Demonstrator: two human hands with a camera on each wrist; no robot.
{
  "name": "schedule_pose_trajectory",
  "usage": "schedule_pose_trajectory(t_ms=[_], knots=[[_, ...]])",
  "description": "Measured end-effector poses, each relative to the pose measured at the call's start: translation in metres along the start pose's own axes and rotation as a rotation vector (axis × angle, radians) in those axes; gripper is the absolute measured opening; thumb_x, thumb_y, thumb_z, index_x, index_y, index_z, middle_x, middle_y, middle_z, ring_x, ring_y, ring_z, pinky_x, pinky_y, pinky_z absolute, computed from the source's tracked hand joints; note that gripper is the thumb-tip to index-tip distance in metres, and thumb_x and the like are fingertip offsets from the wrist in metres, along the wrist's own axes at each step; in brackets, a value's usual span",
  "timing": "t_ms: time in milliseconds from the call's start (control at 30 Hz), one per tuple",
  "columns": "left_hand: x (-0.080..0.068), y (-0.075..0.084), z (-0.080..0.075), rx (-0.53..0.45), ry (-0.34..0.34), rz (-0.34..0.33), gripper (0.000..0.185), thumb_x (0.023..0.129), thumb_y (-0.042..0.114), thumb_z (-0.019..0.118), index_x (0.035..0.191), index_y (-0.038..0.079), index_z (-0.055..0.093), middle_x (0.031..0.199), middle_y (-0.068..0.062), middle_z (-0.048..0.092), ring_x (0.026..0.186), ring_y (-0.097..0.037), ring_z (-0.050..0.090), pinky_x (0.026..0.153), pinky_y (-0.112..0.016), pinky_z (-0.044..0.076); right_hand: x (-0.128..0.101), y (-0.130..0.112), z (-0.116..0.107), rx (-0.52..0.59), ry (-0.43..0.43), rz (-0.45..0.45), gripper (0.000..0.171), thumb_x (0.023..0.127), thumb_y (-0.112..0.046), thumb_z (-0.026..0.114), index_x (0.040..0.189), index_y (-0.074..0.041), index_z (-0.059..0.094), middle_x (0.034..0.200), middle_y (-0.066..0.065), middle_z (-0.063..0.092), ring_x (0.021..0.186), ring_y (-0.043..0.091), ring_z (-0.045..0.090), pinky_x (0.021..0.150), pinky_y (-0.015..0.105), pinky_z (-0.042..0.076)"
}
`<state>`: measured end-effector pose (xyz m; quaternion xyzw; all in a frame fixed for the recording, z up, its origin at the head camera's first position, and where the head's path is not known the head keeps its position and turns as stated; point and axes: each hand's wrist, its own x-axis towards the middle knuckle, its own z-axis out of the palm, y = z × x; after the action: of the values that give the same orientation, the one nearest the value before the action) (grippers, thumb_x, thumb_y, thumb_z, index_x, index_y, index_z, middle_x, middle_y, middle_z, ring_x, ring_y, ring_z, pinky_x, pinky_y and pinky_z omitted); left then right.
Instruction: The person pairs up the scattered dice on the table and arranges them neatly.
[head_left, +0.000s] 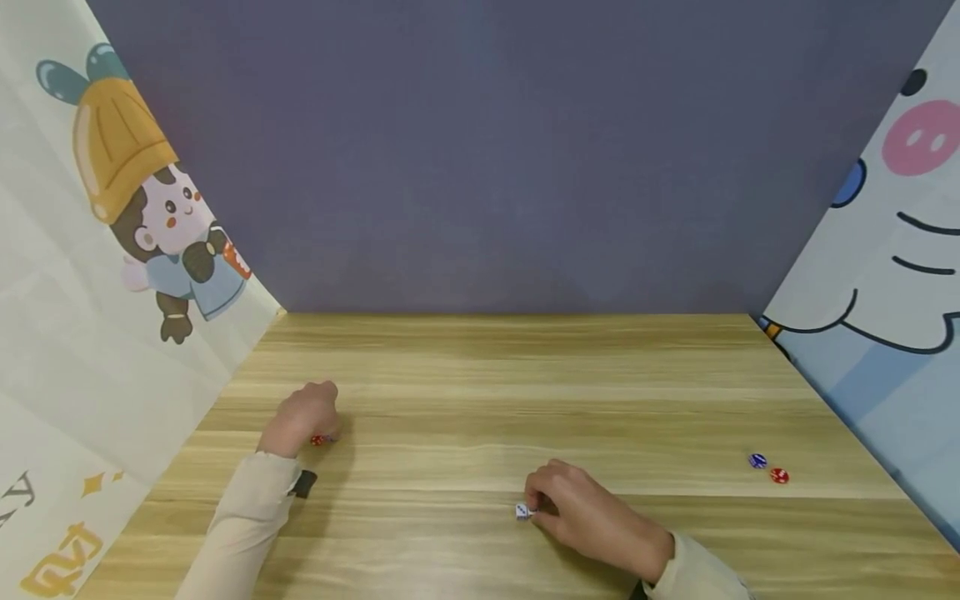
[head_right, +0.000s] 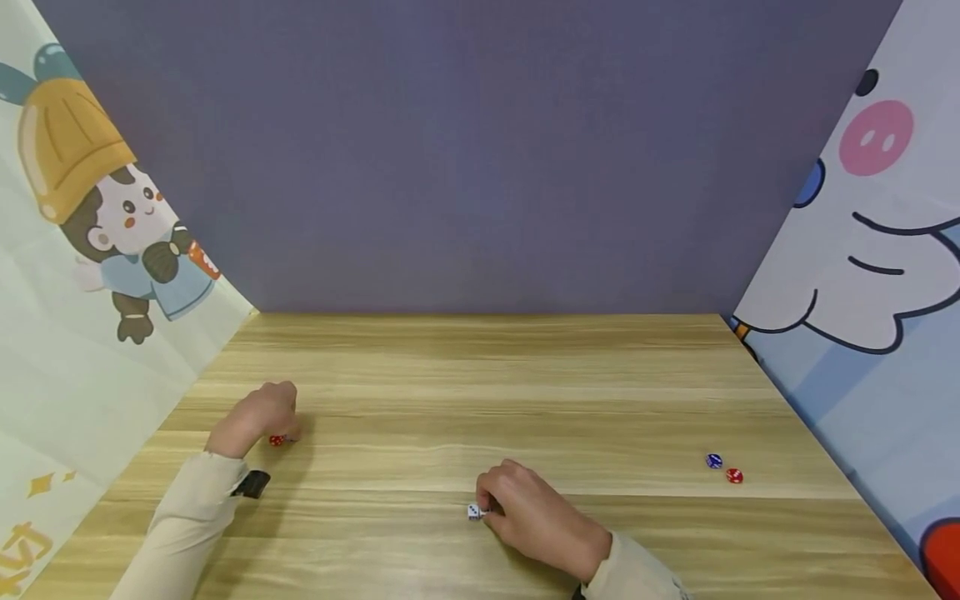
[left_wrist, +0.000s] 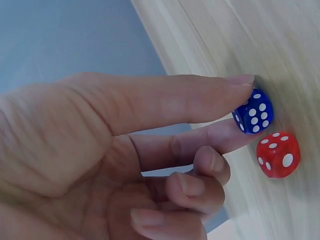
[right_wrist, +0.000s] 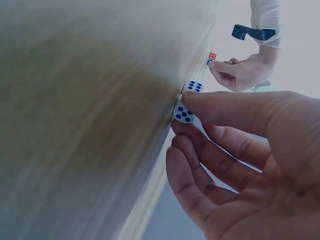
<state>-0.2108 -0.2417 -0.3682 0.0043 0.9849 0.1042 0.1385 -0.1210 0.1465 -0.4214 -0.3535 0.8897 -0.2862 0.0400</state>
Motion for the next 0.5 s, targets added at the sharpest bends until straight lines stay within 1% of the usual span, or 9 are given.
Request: schedule_pose_trajectory(t_ms=[133,367,433,500], knots=[[0.0010,-0.0006,0.0005,0.015,0.010,0.010,0.032,0.070,-0.001,0.070,0.097,-0.006,0.053,0.083,-0.016,0.053,0.066,-0.028,0.049,0.056,-0.036,0.042,-0.0002,0.0005,0.0002,0.007,-0.005,0.001,0.018,0.085,-0.010,0.079,0.082,-0.021,0.065,0.084,-0.016,0.060,0.079,0.000,0.052,0.069,0.018,0.049],[0.0027,-0.0014,0.0012,0.020,0.032,0.024,0.031,0.071,-0.001,0.070,0.097,-0.007,0.055,0.084,-0.017,0.055,0.068,-0.030,0.051,0.058,-0.038,0.043,-0.0006,0.0007,0.0004,0.004,-0.005,-0.007,0.018,0.085,-0.010,0.079,0.082,-0.021,0.065,0.084,-0.015,0.062,0.080,0.000,0.052,0.069,0.020,0.049],[0.0023,0.0002,0.0009,0.016,0.049,0.036,0.025,0.074,-0.002,0.068,0.095,-0.007,0.055,0.081,-0.015,0.055,0.066,-0.028,0.051,0.056,-0.036,0.044,-0.0007,0.0008,0.0003,0.006,-0.010,-0.007,0.018,0.085,-0.010,0.079,0.082,-0.021,0.065,0.085,-0.015,0.062,0.080,0.000,0.052,0.069,0.020,0.049],[0.0022,0.0037,0.0008,-0.002,0.076,0.052,0.012,0.075,-0.004,0.063,0.086,-0.005,0.056,0.071,-0.011,0.053,0.058,-0.025,0.051,0.050,-0.033,0.042,-0.0005,0.0005,0.0000,0.006,-0.012,-0.006,0.018,0.085,-0.010,0.079,0.083,-0.021,0.066,0.085,-0.015,0.062,0.081,0.001,0.052,0.070,0.020,0.049]])
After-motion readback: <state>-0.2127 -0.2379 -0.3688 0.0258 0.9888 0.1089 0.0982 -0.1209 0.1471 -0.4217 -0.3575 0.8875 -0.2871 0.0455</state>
